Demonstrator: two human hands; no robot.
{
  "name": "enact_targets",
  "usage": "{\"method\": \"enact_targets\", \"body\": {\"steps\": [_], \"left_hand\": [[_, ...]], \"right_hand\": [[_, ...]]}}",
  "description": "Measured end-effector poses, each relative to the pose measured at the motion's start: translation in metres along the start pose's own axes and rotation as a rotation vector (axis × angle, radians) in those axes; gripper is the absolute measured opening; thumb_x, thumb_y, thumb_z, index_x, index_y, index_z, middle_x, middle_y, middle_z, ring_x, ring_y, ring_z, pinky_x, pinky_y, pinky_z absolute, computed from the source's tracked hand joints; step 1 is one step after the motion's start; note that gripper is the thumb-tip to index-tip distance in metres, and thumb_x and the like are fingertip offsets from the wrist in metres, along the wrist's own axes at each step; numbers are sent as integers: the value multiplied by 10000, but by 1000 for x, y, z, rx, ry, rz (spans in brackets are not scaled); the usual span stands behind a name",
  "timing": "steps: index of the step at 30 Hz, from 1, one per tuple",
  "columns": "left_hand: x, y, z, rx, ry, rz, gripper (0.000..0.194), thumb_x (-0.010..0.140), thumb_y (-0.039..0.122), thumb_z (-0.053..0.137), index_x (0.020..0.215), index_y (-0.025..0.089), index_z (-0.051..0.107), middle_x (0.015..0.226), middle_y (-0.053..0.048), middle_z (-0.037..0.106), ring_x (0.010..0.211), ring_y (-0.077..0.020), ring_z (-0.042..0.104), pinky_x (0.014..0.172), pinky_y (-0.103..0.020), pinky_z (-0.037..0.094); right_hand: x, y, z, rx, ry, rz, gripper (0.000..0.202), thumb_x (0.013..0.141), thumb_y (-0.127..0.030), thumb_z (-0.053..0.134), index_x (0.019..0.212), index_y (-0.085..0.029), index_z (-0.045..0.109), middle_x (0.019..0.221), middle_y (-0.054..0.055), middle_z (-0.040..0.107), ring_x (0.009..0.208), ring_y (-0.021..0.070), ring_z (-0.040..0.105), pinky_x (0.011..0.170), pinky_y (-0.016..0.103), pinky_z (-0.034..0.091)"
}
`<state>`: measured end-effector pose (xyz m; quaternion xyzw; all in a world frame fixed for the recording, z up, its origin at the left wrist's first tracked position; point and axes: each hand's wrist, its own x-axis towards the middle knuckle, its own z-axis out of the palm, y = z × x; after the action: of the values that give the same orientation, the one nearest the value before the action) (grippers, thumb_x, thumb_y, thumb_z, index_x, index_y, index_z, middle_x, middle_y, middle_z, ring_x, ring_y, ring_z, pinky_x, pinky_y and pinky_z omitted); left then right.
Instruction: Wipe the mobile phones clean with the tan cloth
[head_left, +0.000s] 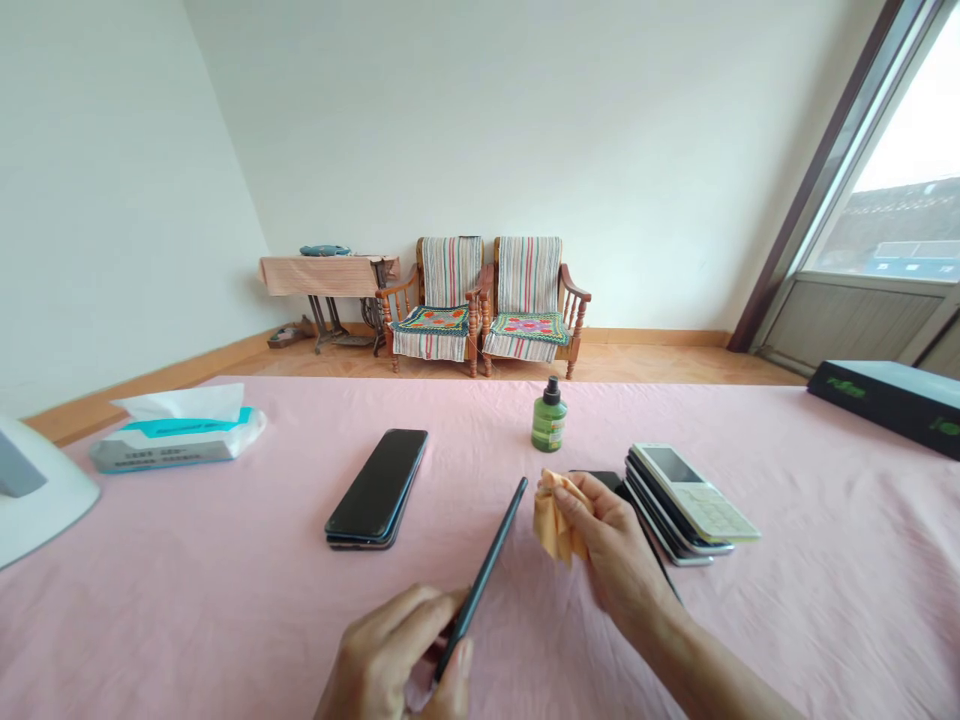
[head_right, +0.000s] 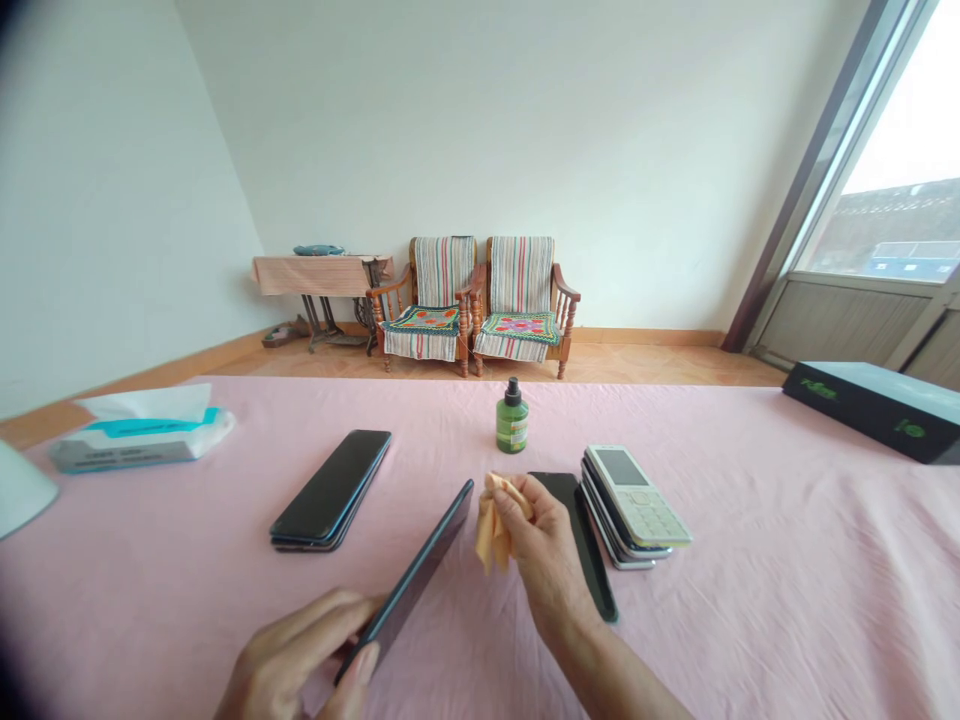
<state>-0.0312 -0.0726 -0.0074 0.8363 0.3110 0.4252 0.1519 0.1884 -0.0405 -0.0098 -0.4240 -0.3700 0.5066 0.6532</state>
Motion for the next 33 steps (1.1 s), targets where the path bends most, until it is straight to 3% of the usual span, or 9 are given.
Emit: {"method": "enact_targets", "body": {"steps": [7, 10, 13, 18, 21, 24, 33], "left_hand": [[1, 0, 2, -47, 10, -13, 186, 872, 168, 531, 1014, 203, 645, 700, 5, 614, 581, -114, 620, 535, -144, 489], [-1, 1, 4, -108, 18, -66, 184, 875, 211, 533, 1004, 197, 663, 706, -7, 626, 586, -122, 637, 532, -146, 511], [-2, 1, 5, -126, 5, -88, 196, 864, 248, 552, 1001, 184, 678, 715, -24, 636, 605, -138, 652, 539, -159, 528], [-1, 0, 2, -77, -66, -87, 203, 868, 235, 532, 996, 165, 674, 711, -31, 617, 599, -138, 649, 544, -162, 527], [-1, -1, 0, -42, -71, -87, 185, 863, 214, 522, 963, 166, 670, 693, -24, 597, 583, -135, 636, 537, -167, 515], [-2, -2, 0, -42, -71, -79, 174, 865, 194, 508, 943, 170, 661, 690, -22, 591, 582, -132, 632, 539, -167, 513], [-10, 3, 10, 21, -100, -91, 290, 748, 58, 528, 985, 191, 626, 702, -6, 577, 588, -143, 610, 546, -197, 507]], "right_hand": [[5, -2, 5, -127, 112, -33, 319, 685, -413, 781, 819, -148, 664, 649, -15, 580, 538, 83, 469, 468, 176, 332], [7, -6, 13, -379, 101, -217, 230, 777, -386, 693, 820, -164, 651, 643, -21, 555, 554, 105, 478, 492, 203, 362], [12, -10, 17, -693, 28, -475, 107, 844, -248, 595, 799, -178, 662, 714, 1, 576, 633, 133, 539, 581, 237, 418], [7, -6, 19, -899, -175, -700, 246, 899, -116, 462, 981, -192, 680, 893, 58, 621, 812, 167, 616, 717, 263, 487], [-11, 0, 22, -894, -284, -735, 323, 929, -103, 404, 1126, -213, 635, 965, 76, 617, 854, 163, 627, 713, 243, 513], [-28, 4, 27, -873, -336, -733, 322, 932, -99, 401, 1130, -221, 623, 968, 74, 618, 848, 159, 635, 696, 226, 527], [-36, 0, 21, -881, -217, -715, 287, 933, -106, 437, 1097, -236, 633, 951, 61, 624, 828, 153, 646, 708, 220, 525]]}}
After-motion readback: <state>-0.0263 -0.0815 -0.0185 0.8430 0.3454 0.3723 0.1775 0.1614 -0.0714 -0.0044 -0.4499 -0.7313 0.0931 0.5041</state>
